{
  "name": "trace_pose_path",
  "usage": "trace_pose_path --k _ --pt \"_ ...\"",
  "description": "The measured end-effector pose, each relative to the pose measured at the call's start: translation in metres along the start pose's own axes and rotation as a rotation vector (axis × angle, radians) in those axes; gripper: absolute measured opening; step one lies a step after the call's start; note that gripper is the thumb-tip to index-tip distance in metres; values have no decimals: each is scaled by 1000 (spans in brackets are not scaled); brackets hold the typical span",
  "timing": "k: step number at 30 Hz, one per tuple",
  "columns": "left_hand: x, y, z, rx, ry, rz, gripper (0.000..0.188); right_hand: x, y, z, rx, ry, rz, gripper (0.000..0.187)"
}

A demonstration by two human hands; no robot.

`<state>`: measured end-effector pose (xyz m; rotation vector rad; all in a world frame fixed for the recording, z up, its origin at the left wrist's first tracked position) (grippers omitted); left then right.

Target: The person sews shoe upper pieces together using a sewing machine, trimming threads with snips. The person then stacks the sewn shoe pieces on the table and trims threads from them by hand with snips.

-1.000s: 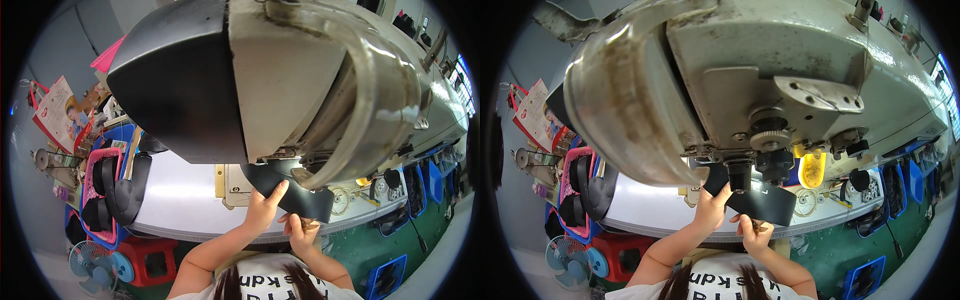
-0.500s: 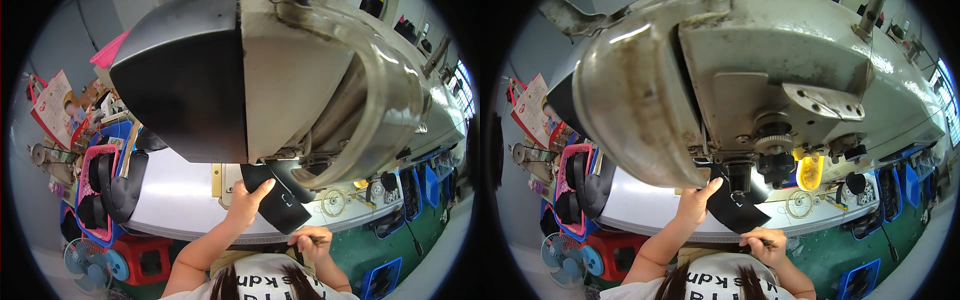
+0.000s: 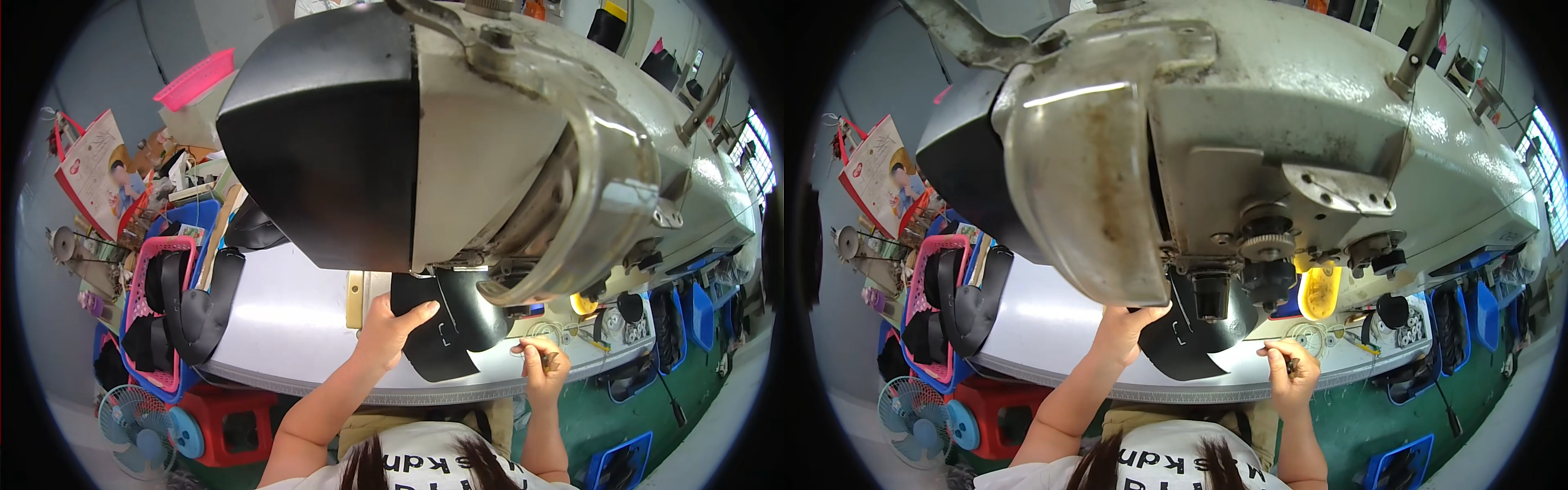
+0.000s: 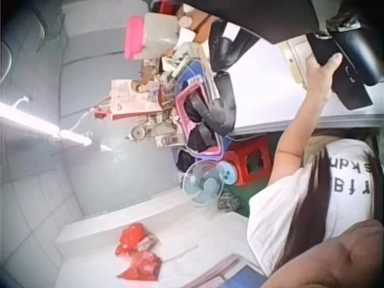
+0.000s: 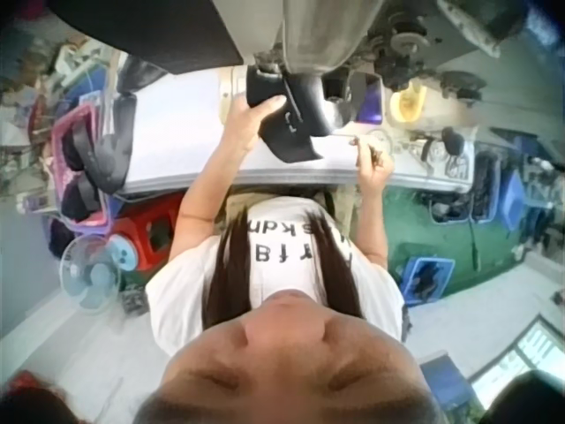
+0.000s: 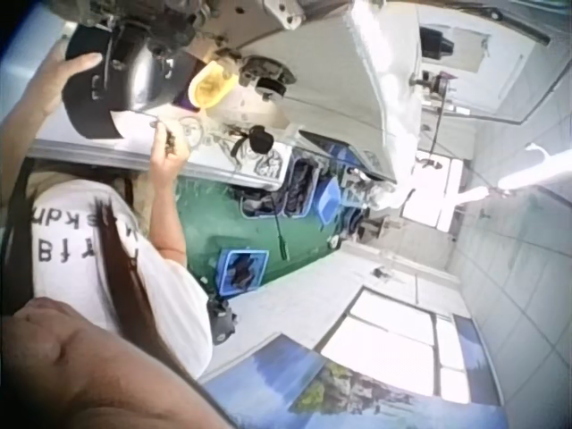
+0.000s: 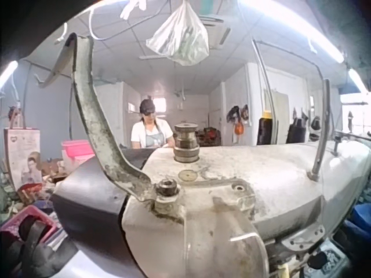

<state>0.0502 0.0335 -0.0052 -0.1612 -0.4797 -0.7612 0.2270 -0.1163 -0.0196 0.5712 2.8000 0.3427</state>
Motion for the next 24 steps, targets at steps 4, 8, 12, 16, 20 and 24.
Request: trace_pose_path --k 4,8,12,16,20,24 --pt "2 -7 -9 -78 -101 -19 24 -10 15 2 -14 -54 117 13" --pt "-1 -6 -2 -96 -76 -86 23 -17 31 17 46 -90 153 19" --pt "-12 -4 -4 -113 -33 -53 26 -15 45 36 120 70 121 32" --pt "-9 -13 -17 -173 -184 -90 33 -12 46 54 204 250 64 42" --pt "-4 -22 -25 -197 -273 -108 36 -7 47 44 271 371 17 37" --pt "-5 -22 -17 -137 -86 -74 36 -15 49 48 218 347 94 33"
Point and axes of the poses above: each hand's wrist, its own y-axis towards the middle knuckle, its own x-axis out of the palm, z = x × y, the point moved 6 cm from there along y, towards the middle knuckle, and after that the axes turned 14 degrees about -z, right-handed, at the moved point
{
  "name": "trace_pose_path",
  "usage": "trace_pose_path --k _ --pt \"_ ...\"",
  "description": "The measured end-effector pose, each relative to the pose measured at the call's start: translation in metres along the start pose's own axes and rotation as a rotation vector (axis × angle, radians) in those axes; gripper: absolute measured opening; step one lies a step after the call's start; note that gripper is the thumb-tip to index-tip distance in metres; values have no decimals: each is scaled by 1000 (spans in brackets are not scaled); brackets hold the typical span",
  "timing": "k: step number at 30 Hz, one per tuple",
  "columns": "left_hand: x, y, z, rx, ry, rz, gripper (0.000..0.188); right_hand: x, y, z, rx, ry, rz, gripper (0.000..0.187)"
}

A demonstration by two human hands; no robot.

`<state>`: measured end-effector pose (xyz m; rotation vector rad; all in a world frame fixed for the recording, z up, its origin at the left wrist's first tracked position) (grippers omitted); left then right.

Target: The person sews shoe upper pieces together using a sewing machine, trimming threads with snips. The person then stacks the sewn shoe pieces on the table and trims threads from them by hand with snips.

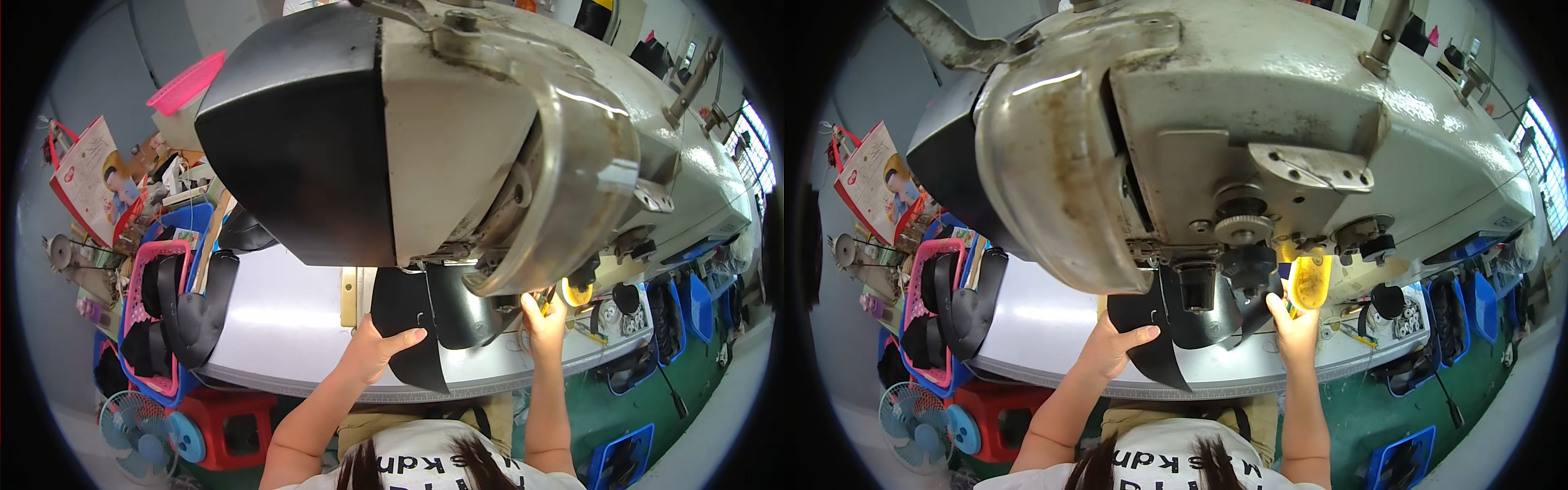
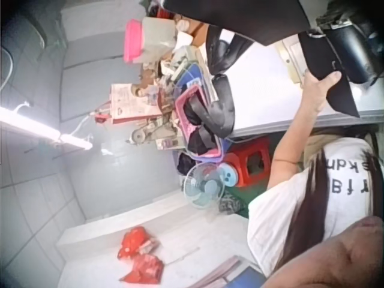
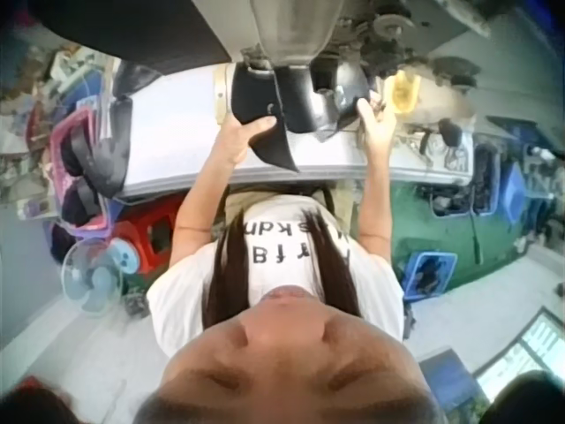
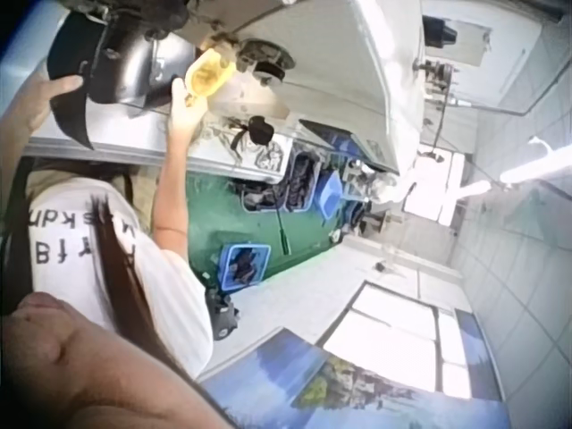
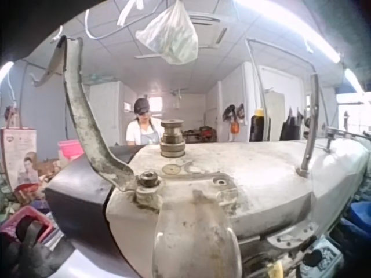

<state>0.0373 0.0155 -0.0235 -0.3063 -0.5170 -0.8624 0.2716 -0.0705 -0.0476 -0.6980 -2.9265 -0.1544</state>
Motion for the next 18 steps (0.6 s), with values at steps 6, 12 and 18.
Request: trace_pose_path --k 6,12,18 --pt "2 -1 6 67 80 45 31 3 4 -21 -155 -185 26 17" --pt "4 -2 12 98 136 62 26 3 6 -24 -177 -224 21 20" --pt "3 5 18 93 181 74 27 -3 8 -18 -114 -192 74 21"
Point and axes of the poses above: each hand's wrist, its own y-axis towards the middle knuckle, its own x-axis out of the palm, z = x × y, the point moved 6 cm from there along y, towards the middle knuckle, and after that the axes turned 14 degrees about -z, right-handed, at the moved point
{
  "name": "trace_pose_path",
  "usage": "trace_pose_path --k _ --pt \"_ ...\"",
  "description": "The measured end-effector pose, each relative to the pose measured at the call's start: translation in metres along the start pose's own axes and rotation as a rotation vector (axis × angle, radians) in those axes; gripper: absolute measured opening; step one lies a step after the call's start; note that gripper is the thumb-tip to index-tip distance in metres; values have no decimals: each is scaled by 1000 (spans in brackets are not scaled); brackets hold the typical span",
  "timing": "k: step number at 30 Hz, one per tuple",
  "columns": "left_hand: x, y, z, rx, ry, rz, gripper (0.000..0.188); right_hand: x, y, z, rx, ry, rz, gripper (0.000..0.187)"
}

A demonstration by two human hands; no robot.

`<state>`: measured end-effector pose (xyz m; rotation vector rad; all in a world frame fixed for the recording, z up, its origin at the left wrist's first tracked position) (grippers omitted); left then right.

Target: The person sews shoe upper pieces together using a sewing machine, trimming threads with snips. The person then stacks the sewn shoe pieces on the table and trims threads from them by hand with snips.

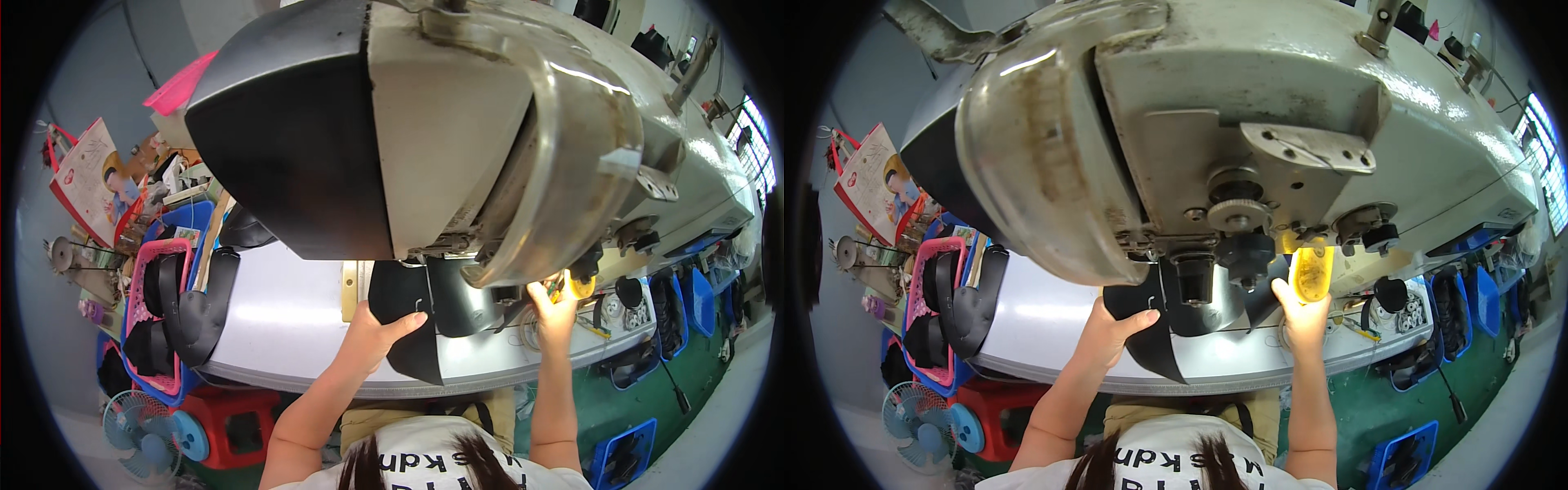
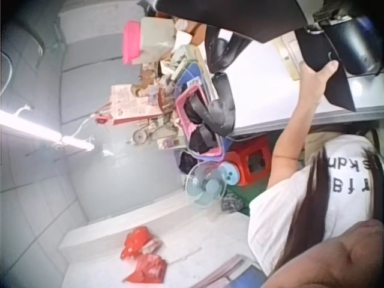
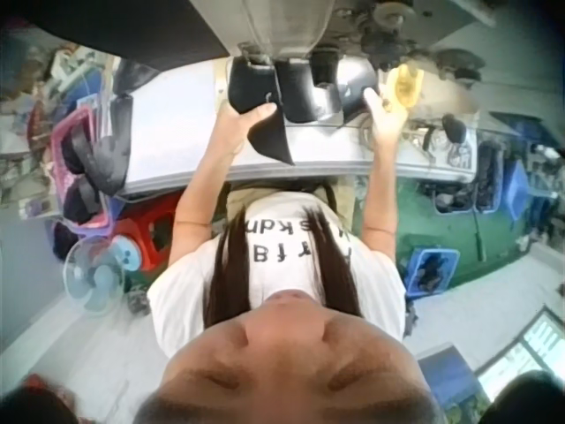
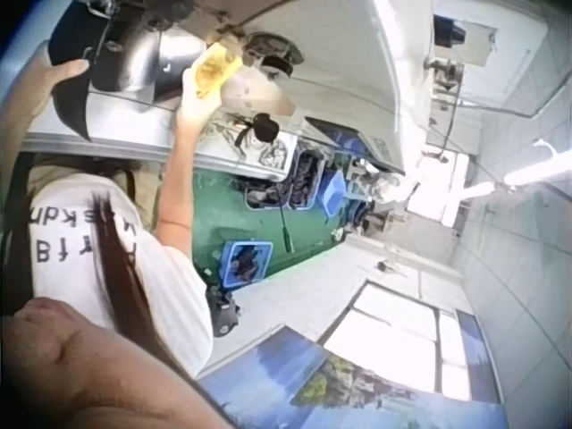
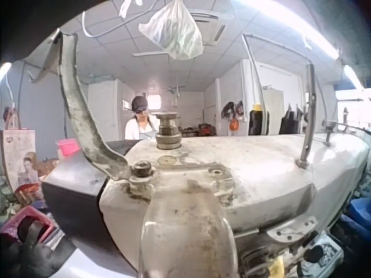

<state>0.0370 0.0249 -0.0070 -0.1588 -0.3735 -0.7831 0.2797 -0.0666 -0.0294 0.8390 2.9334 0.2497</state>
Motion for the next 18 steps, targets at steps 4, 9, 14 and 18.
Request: trace_pose_path --k 4,9,14,18 --pt "-4 11 2 12 17 4 29 -2 6 1 60 157 71 29" --pt "-6 13 5 29 19 -9 32 -3 10 -1 14 159 64 27" --pt "-4 12 14 35 42 -24 37 -1 9 -5 -13 126 51 22" --pt "-8 19 19 54 27 -14 39 1 12 -4 22 182 112 26"
Point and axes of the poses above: each hand's wrist, its own y-axis towards the middle knuckle, its own x-axis out of the palm, z = x × y, the point moved 6 cm from there along y, towards the middle knuckle, and after that the axes turned 14 degrees about -z, right-handed, at the moved point
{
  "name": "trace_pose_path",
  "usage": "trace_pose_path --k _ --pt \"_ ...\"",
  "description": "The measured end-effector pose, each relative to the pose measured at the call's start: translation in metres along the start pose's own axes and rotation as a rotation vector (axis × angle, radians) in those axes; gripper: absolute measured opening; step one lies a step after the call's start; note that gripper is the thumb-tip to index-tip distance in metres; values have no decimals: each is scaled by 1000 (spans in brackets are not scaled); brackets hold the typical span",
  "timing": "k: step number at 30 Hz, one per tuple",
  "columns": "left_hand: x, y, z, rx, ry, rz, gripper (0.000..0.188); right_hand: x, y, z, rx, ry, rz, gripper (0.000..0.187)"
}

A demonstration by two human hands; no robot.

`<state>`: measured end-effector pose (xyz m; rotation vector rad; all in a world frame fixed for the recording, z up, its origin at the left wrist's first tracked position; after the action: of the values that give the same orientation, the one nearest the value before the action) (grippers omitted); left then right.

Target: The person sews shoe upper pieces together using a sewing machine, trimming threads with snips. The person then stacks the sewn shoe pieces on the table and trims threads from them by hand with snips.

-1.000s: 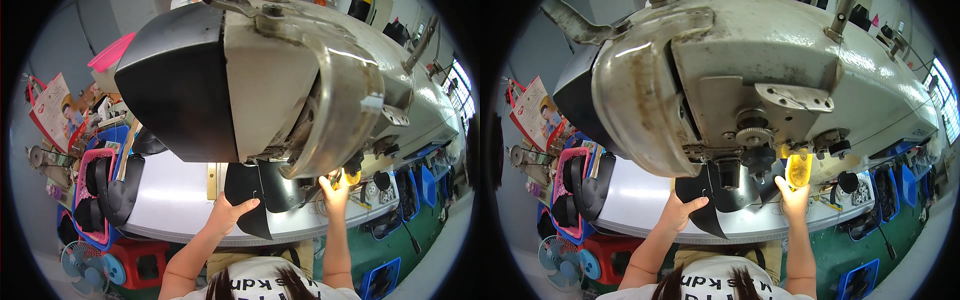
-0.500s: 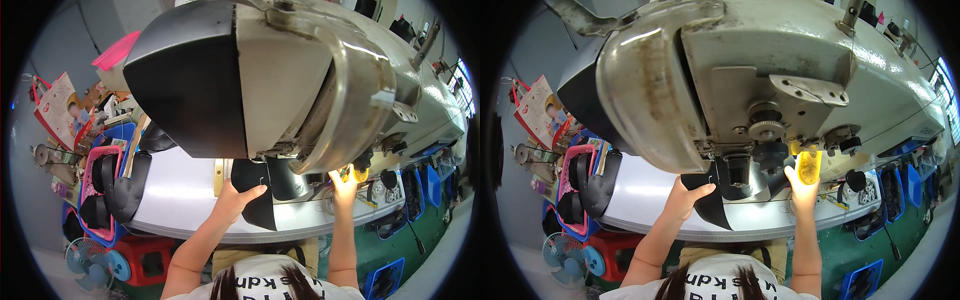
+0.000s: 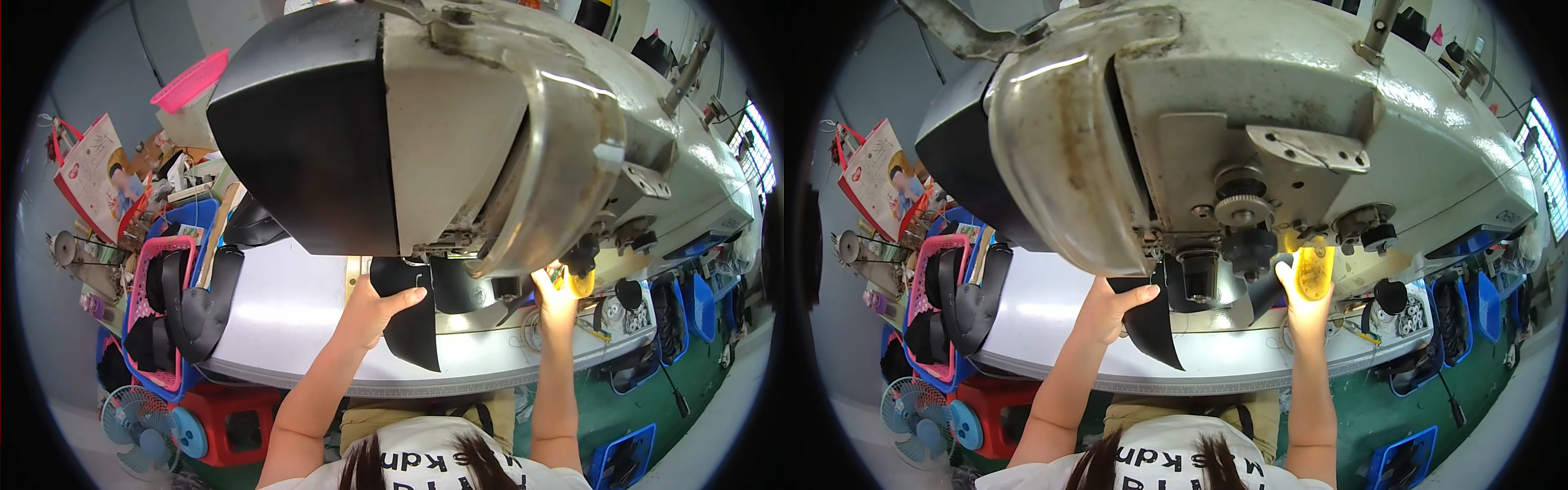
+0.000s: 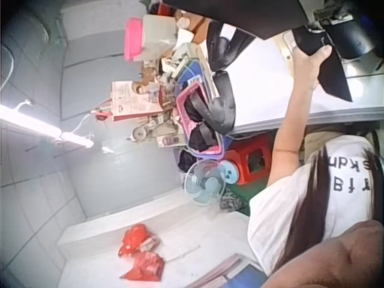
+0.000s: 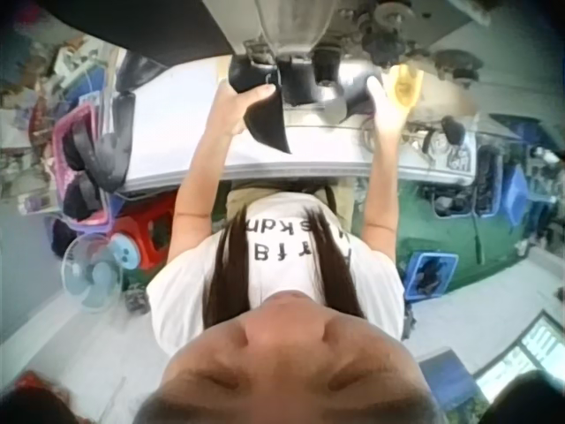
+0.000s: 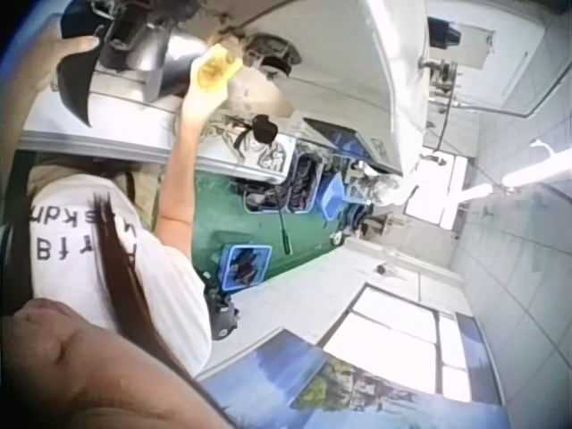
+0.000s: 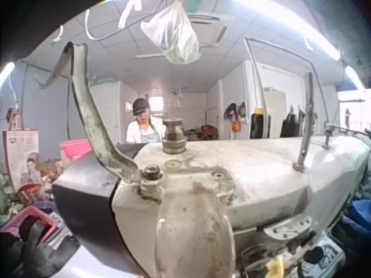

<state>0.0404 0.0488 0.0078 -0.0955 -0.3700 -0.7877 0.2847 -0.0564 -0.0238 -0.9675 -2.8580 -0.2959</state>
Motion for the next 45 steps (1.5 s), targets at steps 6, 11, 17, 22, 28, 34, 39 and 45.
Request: trace_pose_path --k 6,11,17,22,28,34,39,45 --pt "6 4 15 65 48 10 38 1 7 2 -3 72 -33 22" --pt "4 7 11 -18 51 -40 39 4 8 2 -7 73 -33 21" --pt "-14 22 1 -7 32 -43 40 10 17 5 6 44 -35 17" --pt "-25 41 -9 -49 -46 -74 42 -8 37 37 -92 -137 -79 15" --pt "-44 42 0 -171 -310 85 31 15 10 -4 -330 -386 81 21" --pt "-36 93 38 66 -82 -220 38 64 11 -2 -68 68 -421 31" --pt "-14 87 63 277 299 -218 29 99 -4 -8 179 804 -590 56" --pt "-75 19 96 478 359 120 19 88 -19 -14 -88 462 -792 35"
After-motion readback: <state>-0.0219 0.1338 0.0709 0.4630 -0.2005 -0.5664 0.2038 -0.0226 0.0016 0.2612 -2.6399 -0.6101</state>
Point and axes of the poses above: each hand's wrist, its own y-axis towards the middle knuckle, its own x-axis out of the palm, z = x × y, the point moved 6 cm from there along y, towards the middle knuckle, and after that the axes turned 14 degrees about -z, right-handed, at the moved point
